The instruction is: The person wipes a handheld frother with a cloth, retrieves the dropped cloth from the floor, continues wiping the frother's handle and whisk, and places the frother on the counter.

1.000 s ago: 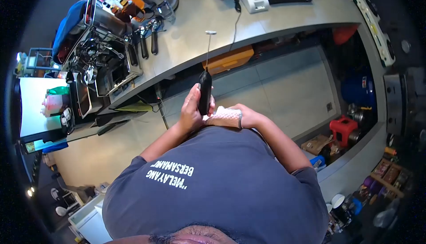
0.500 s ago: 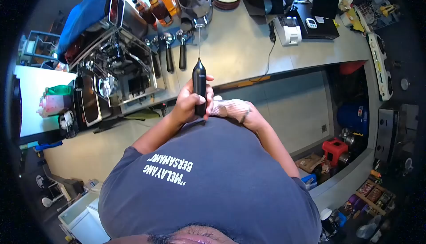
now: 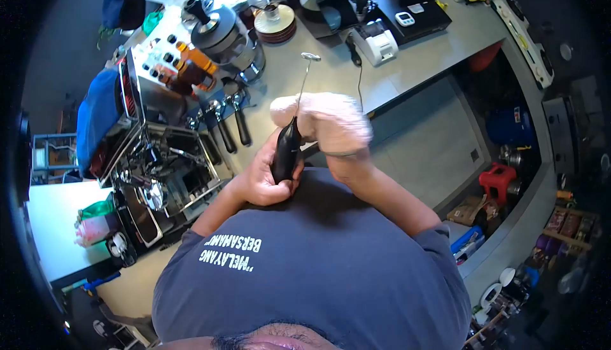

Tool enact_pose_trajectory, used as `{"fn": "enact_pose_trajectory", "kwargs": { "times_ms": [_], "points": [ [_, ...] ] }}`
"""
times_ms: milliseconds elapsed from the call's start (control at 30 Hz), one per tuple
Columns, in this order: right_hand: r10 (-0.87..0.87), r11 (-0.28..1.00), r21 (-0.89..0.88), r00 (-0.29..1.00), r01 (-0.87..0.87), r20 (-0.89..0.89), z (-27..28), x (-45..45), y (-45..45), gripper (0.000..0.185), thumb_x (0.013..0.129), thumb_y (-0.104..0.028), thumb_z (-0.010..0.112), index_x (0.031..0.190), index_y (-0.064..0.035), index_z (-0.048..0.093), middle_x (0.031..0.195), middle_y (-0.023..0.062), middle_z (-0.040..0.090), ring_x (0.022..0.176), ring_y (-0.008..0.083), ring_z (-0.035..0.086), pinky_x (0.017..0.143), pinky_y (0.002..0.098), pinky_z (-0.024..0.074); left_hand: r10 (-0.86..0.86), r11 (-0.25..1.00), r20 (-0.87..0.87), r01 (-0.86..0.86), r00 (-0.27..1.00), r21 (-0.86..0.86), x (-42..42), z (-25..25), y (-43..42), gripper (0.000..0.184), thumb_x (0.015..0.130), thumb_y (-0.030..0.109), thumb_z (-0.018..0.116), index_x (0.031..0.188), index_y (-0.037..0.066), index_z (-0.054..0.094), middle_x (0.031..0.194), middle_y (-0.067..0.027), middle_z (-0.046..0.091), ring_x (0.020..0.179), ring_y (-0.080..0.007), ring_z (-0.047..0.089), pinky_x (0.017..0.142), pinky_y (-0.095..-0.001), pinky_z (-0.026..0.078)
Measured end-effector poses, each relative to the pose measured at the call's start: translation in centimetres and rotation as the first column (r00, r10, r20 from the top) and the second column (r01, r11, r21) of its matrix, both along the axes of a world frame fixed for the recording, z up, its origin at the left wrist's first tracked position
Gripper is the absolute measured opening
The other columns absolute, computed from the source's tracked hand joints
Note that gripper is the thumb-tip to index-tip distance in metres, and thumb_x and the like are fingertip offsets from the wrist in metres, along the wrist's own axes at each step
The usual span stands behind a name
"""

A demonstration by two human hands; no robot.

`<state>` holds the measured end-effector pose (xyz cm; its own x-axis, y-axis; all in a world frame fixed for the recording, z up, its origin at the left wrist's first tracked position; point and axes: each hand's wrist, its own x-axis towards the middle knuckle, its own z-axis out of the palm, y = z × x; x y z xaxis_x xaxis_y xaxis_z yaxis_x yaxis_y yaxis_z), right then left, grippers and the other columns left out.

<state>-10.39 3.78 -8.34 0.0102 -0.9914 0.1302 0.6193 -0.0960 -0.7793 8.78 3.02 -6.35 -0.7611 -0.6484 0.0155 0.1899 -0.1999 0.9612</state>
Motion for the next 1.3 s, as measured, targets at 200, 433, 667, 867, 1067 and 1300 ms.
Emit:
{"fn": "enact_pose_trajectory", "kwargs": {
  "times_ms": [200,433,667,867,1067,1300],
  "points": [
    [0.066,0.997,0.019,0.990,-0.069,0.126,2.8,-3.7,-4.3,0.028,0.094,-0.009,0.062,0.119,0.0027,0.063,0.112,0.0113,0.069,0.099,0.0173,0.067,0.089,0.0304,0.0537,-0.067,0.978,0.199,0.104,0.978,-0.182,-3.4,0.9,-3.7,0.086,0.071,0.000,0.055,0.149,0.006,0.021,0.087,-0.0052,0.054,0.072,-0.0108,0.053,0.065,-0.0244,0.047],
    [0.181,0.983,-0.004,0.967,-0.183,0.179,3.5,-9.9,-9.8,0.029,0.093,-0.008,0.062,0.121,0.0018,0.063,0.112,0.0103,0.069,0.099,0.0172,0.067,0.089,0.0303,0.0536,0.059,0.985,0.174,-0.029,0.983,-0.171,-9.6,0.7,-6.8,0.086,0.069,-0.002,0.058,0.148,0.006,0.024,0.089,-0.0056,0.053,0.072,-0.0107,0.052,0.066,-0.0243,0.046],
    [0.173,0.985,-0.022,0.967,-0.172,0.188,4.1,-14.4,-14.2,0.027,0.094,-0.009,0.060,0.119,0.0016,0.063,0.109,0.0105,0.069,0.096,0.0169,0.067,0.090,0.0314,0.0534,0.130,0.983,0.209,-0.098,0.969,-0.158,-13.7,0.7,-8.8,0.074,0.071,-0.003,0.057,0.140,0.007,0.032,0.089,-0.0052,0.053,0.076,-0.0099,0.052,0.068,-0.0240,0.046],
    [0.371,0.927,0.025,0.924,-0.374,0.089,3.2,-15.2,-14.9,0.025,0.093,-0.005,0.061,0.117,0.0015,0.063,0.108,0.0077,0.069,0.095,0.0136,0.066,0.087,0.0288,0.0529,0.273,0.954,0.144,-0.249,0.951,-0.167,-15.8,0.6,-9.3,0.070,0.072,-0.004,0.057,0.137,0.006,0.035,0.091,-0.0049,0.052,0.078,-0.0099,0.053,0.070,-0.0238,0.046],
    [0.418,0.905,-0.116,0.907,-0.410,0.057,4.9,-16.9,-17.6,0.025,0.091,-0.004,0.064,0.115,0.0024,0.064,0.107,0.0084,0.069,0.096,0.0139,0.066,0.086,0.0282,0.0537,0.380,0.899,0.195,-0.311,0.904,-0.308,-16.5,1.5,-9.9,0.075,0.072,-0.003,0.058,0.142,0.002,0.031,0.095,-0.0047,0.054,0.077,-0.0091,0.053,0.069,-0.0234,0.046],
    [0.436,0.887,-0.134,0.897,-0.443,-0.077,4.7,-16.2,-17.6,0.027,0.089,-0.004,0.069,0.115,0.0037,0.064,0.109,0.0090,0.069,0.096,0.0132,0.065,0.086,0.0286,0.0531,0.541,0.812,0.325,-0.383,0.775,-0.440,-17.0,1.9,-9.2,0.079,0.071,0.000,0.063,0.143,0.001,0.032,0.096,-0.0043,0.056,0.078,-0.0076,0.055,0.070,-0.0230,0.047]
  ]
}}
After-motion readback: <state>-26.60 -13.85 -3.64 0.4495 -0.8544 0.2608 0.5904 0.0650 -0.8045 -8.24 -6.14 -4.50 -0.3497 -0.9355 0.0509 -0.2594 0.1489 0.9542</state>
